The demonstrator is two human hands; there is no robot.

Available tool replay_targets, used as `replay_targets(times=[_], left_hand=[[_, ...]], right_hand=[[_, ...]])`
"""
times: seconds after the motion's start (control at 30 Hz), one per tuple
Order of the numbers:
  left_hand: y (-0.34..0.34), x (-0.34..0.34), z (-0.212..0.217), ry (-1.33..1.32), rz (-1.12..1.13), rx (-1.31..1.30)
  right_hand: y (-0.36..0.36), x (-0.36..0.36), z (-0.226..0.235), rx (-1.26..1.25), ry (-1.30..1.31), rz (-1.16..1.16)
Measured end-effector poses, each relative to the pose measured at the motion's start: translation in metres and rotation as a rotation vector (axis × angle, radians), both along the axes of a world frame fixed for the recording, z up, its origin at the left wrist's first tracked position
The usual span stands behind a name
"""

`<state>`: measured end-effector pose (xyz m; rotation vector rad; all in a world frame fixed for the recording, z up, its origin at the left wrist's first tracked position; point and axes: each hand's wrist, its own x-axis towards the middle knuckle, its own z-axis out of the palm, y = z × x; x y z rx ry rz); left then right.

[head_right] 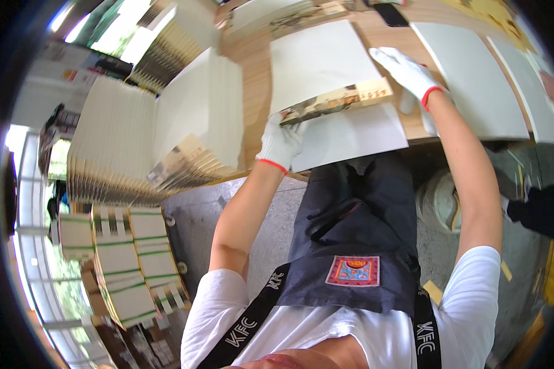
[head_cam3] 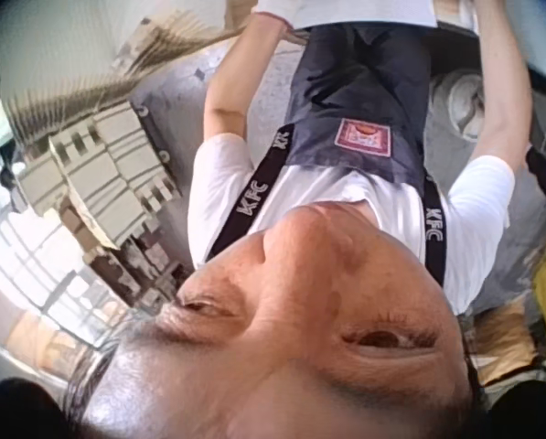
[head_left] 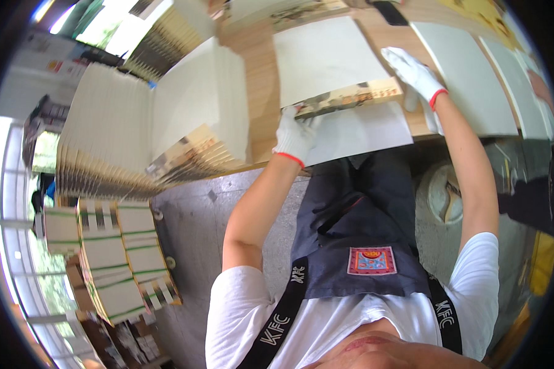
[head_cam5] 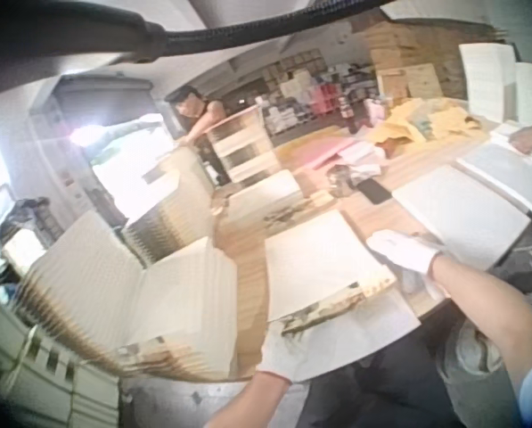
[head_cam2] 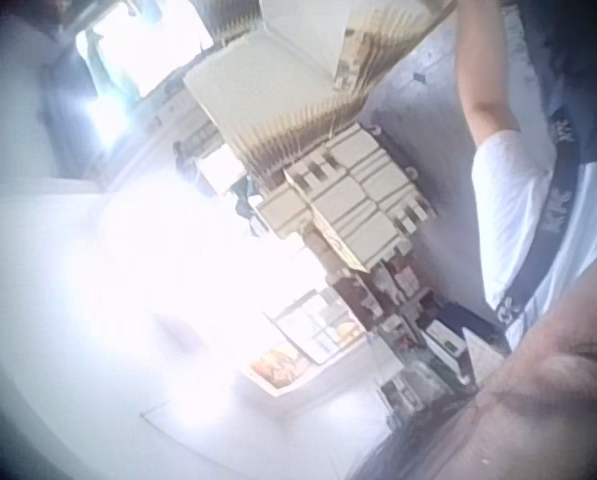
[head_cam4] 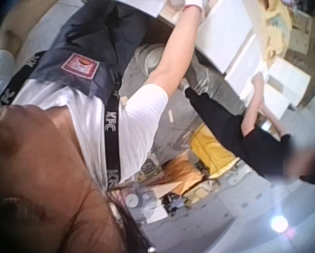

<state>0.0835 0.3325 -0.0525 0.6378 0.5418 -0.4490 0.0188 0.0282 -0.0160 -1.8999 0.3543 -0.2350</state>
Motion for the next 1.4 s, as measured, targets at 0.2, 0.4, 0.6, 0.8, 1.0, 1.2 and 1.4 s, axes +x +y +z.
replay_targets(times=[0.2, 0.4, 0.6, 0.8, 1.0, 1.2, 1.4], left_hand=[[0.023, -0.015, 0.043, -0.015, -0.026, 0.130], [0.053, -0.046, 0.092, -0.399, -0.099, 0.115], [0.141, -0.066, 0.124, -0.748, 0.068, 0.274], [0.268, -0.016, 0.148, -0.966, 0.447, 0.846], [0.343, 0.017, 0.122, -0.521, 0.056, 1.967], [0.353, 0.027, 0.110, -0.410, 0.030, 1.952], [0.335, 0.028, 0.092, -0.763, 0.451, 1.773]], right_hand=[[0.004, 0.041, 0.000, 0.560, 0.389, 0.279], [0.033, 0.005, 0.002, 1.083, 0.055, 0.312], [0.117, 0.024, 0.023, 0.647, -0.451, 0.301], [0.247, 0.113, 0.040, 0.546, -0.653, 0.428], [0.319, 0.135, 0.081, -0.378, -0.026, 0.286], [0.323, 0.138, 0.061, -0.329, -0.045, 0.309], [0.296, 0.132, 0.060, -0.378, -0.100, 0.240]])
